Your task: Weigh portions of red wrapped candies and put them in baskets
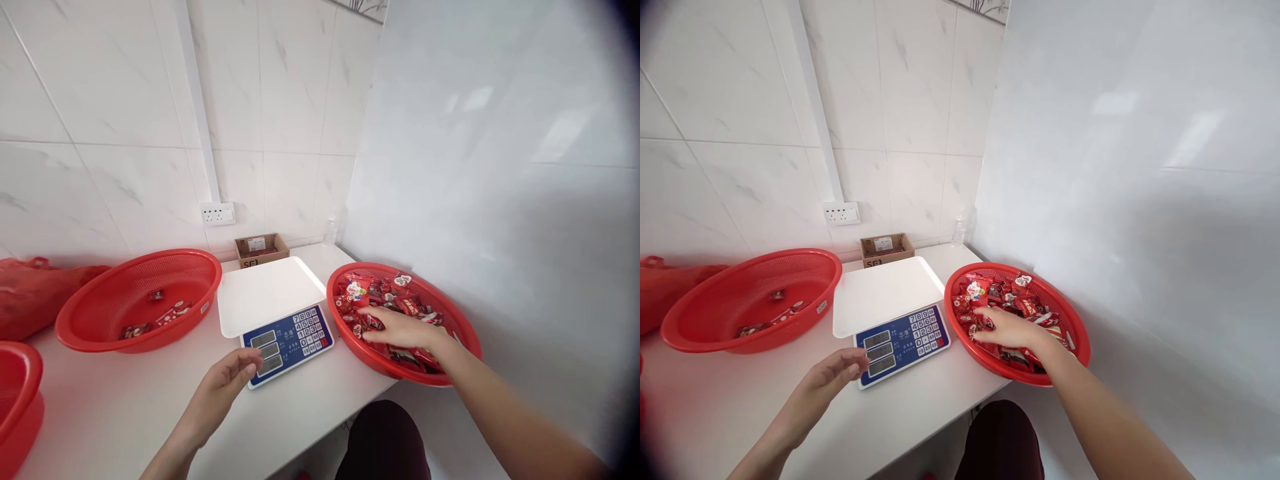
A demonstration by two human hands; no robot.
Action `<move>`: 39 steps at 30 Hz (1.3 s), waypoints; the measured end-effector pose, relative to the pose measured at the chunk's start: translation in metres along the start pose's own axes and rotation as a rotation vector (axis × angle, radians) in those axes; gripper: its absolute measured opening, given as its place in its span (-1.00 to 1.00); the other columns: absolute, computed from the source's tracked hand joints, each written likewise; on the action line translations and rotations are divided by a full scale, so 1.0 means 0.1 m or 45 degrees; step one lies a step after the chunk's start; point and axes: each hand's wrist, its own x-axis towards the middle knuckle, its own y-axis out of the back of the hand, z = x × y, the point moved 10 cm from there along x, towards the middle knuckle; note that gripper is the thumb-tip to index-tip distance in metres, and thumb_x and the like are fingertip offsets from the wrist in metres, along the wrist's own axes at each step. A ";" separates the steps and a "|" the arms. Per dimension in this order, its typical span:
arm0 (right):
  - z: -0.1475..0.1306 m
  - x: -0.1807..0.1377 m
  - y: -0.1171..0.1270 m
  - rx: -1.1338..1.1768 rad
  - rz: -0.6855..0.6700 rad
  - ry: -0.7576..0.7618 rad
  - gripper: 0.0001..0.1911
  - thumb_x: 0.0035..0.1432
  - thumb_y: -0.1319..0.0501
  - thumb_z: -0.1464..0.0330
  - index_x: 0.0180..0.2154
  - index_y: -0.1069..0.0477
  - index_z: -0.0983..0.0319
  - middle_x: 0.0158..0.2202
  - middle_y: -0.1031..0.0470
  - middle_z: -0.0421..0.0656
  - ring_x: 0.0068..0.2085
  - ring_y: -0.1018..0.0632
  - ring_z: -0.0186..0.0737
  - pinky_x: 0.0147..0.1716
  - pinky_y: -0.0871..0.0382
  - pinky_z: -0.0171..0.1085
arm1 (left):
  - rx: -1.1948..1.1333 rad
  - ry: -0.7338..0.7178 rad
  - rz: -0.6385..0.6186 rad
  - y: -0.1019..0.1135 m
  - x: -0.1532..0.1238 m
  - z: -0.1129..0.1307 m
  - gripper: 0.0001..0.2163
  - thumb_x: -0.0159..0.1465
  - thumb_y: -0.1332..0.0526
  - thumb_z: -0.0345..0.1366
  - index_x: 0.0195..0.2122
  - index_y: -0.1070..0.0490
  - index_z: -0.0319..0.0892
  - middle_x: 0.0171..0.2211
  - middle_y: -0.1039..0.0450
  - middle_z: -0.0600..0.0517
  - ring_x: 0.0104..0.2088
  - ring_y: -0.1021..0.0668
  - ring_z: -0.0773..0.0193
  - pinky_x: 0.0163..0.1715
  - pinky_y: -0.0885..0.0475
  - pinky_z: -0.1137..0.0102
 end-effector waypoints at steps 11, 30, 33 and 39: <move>0.14 0.13 0.51 0.061 0.467 -0.164 -0.66 0.01 -0.15 0.23 -0.12 -0.35 0.12 -0.23 -0.52 -0.15 -0.30 -0.52 -0.15 -0.32 -0.33 -0.24 | -0.121 0.098 0.150 0.27 -0.20 -0.22 -0.63 0.07 -0.22 0.00 -0.20 -0.46 -0.14 -0.27 -0.53 -0.03 -0.17 -0.52 0.11 -0.11 -0.39 0.29; -1.08 1.30 0.12 1.586 0.360 0.093 -0.60 0.06 -0.15 0.42 -0.04 -0.20 0.07 -0.17 -0.40 -0.21 -0.30 -0.52 -0.36 -0.28 -0.51 -0.21 | -0.169 -0.036 0.168 0.13 -0.14 -0.17 -0.68 0.14 -0.18 -0.02 -0.23 -0.44 -0.15 -0.33 -0.49 -0.01 -0.23 -0.50 0.18 -0.19 -0.37 0.35; -0.95 1.24 0.22 1.604 0.407 0.093 -0.57 0.06 -0.14 0.44 0.00 -0.18 0.05 -0.22 -0.41 -0.23 -0.32 -0.53 -0.38 -0.24 -0.51 -0.22 | -0.150 -0.010 0.165 0.13 -0.12 -0.21 -0.66 0.12 -0.18 -0.01 -0.22 -0.44 -0.14 -0.33 -0.49 -0.01 -0.23 -0.50 0.17 -0.18 -0.37 0.34; -0.42 0.83 0.61 1.384 0.550 0.078 -0.52 -0.01 -0.22 0.44 -0.01 -0.26 0.08 -0.12 -0.42 -0.21 -0.28 -0.51 -0.36 -0.25 -0.48 -0.30 | -0.080 0.006 0.132 0.10 -0.07 -0.33 -0.59 0.09 -0.19 0.06 -0.19 -0.43 -0.14 -0.28 -0.51 -0.03 -0.17 -0.51 0.12 -0.12 -0.38 0.33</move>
